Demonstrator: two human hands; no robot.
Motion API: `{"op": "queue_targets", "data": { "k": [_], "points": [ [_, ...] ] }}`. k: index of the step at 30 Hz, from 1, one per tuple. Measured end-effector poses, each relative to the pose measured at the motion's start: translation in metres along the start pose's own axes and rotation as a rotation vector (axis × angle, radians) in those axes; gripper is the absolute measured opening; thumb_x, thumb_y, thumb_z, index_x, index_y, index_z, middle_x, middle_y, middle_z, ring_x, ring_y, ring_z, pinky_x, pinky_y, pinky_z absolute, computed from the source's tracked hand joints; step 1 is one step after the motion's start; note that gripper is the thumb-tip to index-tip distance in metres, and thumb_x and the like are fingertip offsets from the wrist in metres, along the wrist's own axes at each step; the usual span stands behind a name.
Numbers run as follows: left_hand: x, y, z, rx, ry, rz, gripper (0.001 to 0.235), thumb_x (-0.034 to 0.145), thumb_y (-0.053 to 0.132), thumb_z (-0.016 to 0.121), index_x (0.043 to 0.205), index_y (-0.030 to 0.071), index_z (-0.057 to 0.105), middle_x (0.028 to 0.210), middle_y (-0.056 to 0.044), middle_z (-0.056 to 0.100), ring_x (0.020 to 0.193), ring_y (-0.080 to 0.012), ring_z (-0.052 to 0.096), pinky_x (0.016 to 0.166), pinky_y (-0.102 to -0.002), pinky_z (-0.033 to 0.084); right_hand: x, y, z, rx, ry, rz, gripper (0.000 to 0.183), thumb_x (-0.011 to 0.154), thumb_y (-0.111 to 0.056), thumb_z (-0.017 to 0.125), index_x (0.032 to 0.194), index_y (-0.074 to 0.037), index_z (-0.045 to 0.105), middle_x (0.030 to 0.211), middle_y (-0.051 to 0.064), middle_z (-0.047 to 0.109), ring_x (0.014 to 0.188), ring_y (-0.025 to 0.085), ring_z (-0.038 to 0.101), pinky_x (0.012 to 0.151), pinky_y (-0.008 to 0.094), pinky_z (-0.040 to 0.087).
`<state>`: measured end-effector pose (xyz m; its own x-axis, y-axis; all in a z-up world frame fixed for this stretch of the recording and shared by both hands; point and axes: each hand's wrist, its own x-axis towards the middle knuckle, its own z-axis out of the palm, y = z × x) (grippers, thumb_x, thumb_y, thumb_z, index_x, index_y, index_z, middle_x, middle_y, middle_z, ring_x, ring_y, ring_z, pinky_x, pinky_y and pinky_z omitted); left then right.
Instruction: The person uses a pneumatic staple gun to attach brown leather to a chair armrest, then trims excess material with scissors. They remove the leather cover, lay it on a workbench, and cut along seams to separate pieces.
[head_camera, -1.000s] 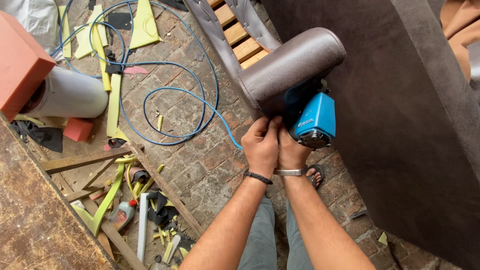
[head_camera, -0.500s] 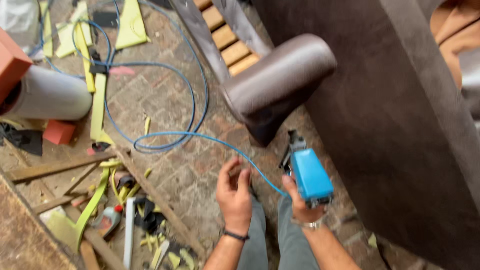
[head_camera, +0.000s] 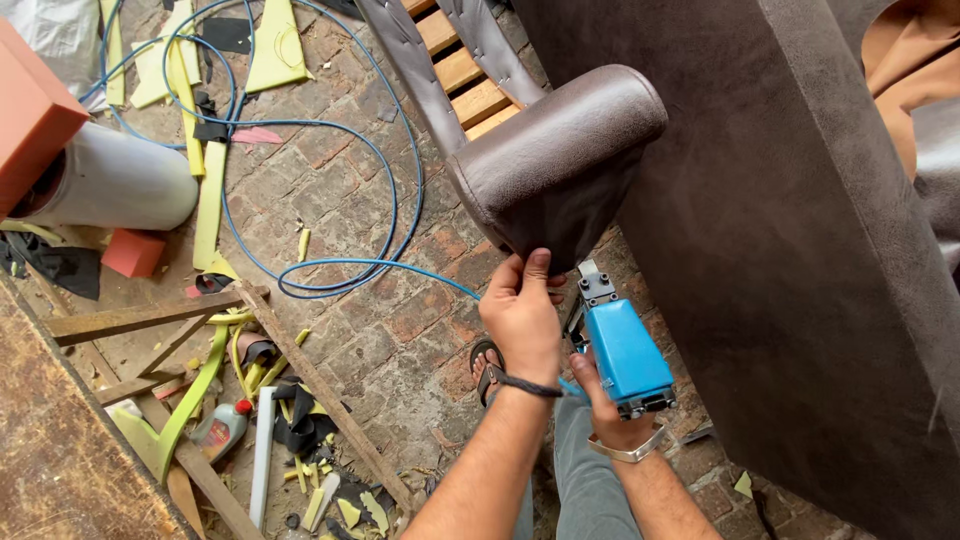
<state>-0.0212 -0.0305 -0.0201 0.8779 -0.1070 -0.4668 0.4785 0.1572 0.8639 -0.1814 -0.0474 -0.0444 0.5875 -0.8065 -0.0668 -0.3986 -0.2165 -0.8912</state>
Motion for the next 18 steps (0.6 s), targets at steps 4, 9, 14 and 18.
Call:
{"op": "queue_targets", "data": {
  "k": [4, 9, 14, 18],
  "points": [
    [0.044, -0.014, -0.008, 0.026, -0.018, -0.134, 0.023, 0.096, 0.016, 0.070, 0.085, -0.004, 0.068, 0.075, -0.008, 0.072, 0.062, -0.0137, 0.070, 0.051, -0.029, 0.057, 0.019, -0.022, 0.001, -0.107, -0.102, -0.002, 0.013, 0.085, -0.011, 0.079, 0.084, -0.003, 0.069, 0.071, 0.006, 0.067, 0.062, 0.020, 0.063, 0.056, 0.032, 0.050],
    [0.066, -0.029, -0.020, -0.058, -0.046, -0.344, 0.015, 0.098, 0.013, 0.065, 0.094, 0.001, 0.074, 0.076, -0.003, 0.070, 0.060, -0.0123, 0.061, 0.050, -0.029, 0.048, 0.059, -0.051, 0.020, -0.103, -0.101, -0.470, 0.024, 0.088, -0.012, 0.076, 0.103, 0.005, 0.069, 0.093, 0.014, 0.073, 0.077, 0.023, 0.074, 0.067, 0.031, 0.060],
    [0.070, -0.036, -0.020, 0.017, -0.013, -0.186, 0.018, 0.099, 0.006, 0.062, 0.101, -0.004, 0.077, 0.086, -0.004, 0.073, 0.071, -0.0094, 0.060, 0.062, -0.027, 0.049, 0.076, -0.075, 0.032, -0.163, -0.096, -0.552, 0.032, 0.087, -0.008, 0.072, 0.115, 0.007, 0.068, 0.104, 0.020, 0.075, 0.087, 0.028, 0.077, 0.073, 0.034, 0.062],
    [0.070, -0.038, -0.025, -0.113, -0.024, -0.274, 0.023, 0.096, -0.001, 0.053, 0.103, -0.005, 0.074, 0.090, -0.006, 0.075, 0.073, -0.0113, 0.067, 0.065, -0.028, 0.054, 0.074, -0.076, 0.038, -0.103, -0.123, -0.507, 0.036, 0.089, -0.009, 0.071, 0.120, 0.007, 0.066, 0.105, 0.019, 0.075, 0.090, 0.028, 0.078, 0.076, 0.035, 0.063]
  ]
}}
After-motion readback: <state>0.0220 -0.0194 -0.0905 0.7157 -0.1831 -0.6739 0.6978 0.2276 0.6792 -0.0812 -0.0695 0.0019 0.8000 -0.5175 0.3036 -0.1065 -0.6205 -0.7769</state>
